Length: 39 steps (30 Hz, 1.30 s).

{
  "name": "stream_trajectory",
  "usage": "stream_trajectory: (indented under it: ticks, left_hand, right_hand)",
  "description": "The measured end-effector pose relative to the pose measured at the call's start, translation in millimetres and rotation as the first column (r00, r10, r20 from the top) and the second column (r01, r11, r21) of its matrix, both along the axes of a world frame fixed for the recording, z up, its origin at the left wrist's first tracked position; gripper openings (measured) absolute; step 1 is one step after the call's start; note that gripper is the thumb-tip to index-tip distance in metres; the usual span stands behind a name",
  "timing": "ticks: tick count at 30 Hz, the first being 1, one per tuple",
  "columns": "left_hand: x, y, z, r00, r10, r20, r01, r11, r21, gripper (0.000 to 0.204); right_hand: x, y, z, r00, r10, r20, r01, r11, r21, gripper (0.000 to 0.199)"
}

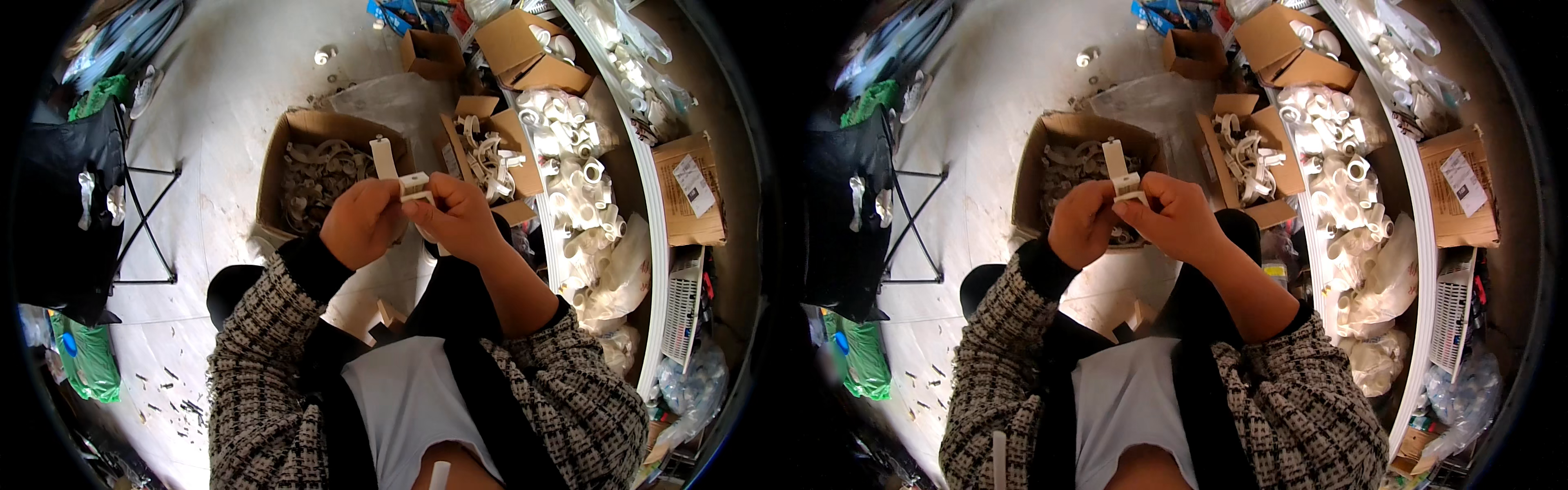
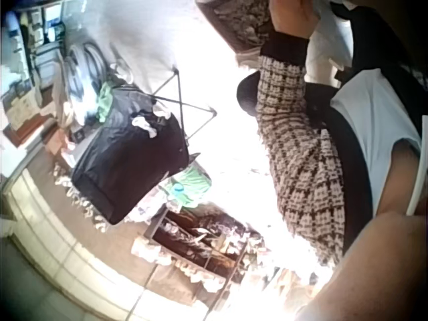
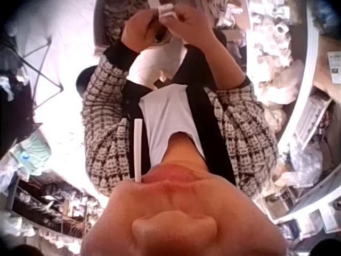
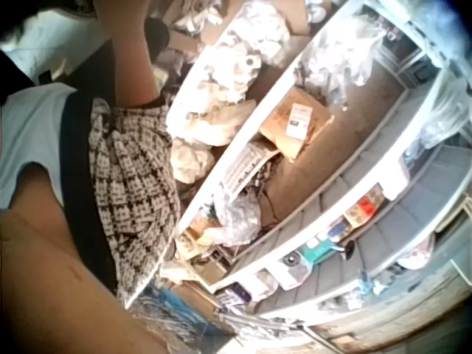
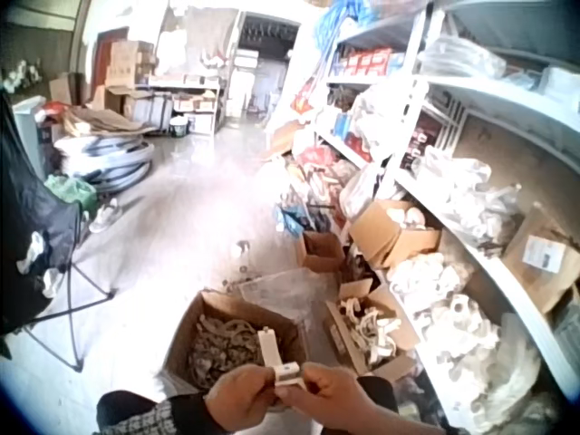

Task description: The person sits on the floor and assembles white plastic components by hand. They pick up curved plastic pieces and smaller connectors from a cardboard box, fit them together, and place the assembled units into a second box.

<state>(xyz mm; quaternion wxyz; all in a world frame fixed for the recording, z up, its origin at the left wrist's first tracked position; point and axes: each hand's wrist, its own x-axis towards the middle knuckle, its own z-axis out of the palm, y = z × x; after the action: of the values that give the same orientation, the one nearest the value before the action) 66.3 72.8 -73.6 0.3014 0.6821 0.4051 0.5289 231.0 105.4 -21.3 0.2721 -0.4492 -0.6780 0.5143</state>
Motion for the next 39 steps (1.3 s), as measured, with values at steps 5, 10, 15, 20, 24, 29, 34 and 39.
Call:
stream_trajectory:
  ticks: [5,10,15,20,24,29,34,39]
  left_hand:
    - [-2,4,-3,0.999,0.038,-0.032,-0.035,0.995,0.095,0.020]
    - [-1,3,1,0.998,0.038,-0.044,-0.031,0.987,0.157,0.022]
    - [2,1,3,0.998,-0.032,-0.045,0.033,0.999,0.005,0.021]
    - [3,0,-2,0.999,0.000,-0.036,-0.007,0.985,-0.171,0.023]
    - [-4,-6,18,0.998,0.058,0.028,-0.052,0.985,-0.165,0.024]
    - [1,-7,23,0.999,0.021,-0.044,-0.028,0.988,-0.153,0.030]
    - [8,-15,5,0.981,0.039,0.192,0.009,0.971,-0.239,0.032]
    - [8,-28,12,0.965,0.111,0.237,-0.064,0.978,-0.198,0.034]
  right_hand:
    - [1,11,2,0.974,-0.094,0.205,-0.040,0.822,0.569,0.030]
    - [2,4,-2,0.980,-0.117,0.161,0.044,0.915,0.401,0.034]
    - [6,7,-12,0.988,-0.152,0.030,0.129,0.915,0.382,0.034]
    - [11,26,-24,0.997,-0.029,0.071,0.010,0.969,0.248,0.028]
    - [-2,22,-8,1.000,0.012,-0.005,-0.010,0.940,0.340,0.023]
    - [2,16,-7,0.991,0.110,-0.081,-0.065,0.903,0.425,0.020]
    - [-1,8,-18,0.964,0.141,-0.225,-0.060,0.941,0.333,0.021]
    - [-1,-2,-13,0.945,0.225,-0.239,-0.154,0.947,0.283,0.021]
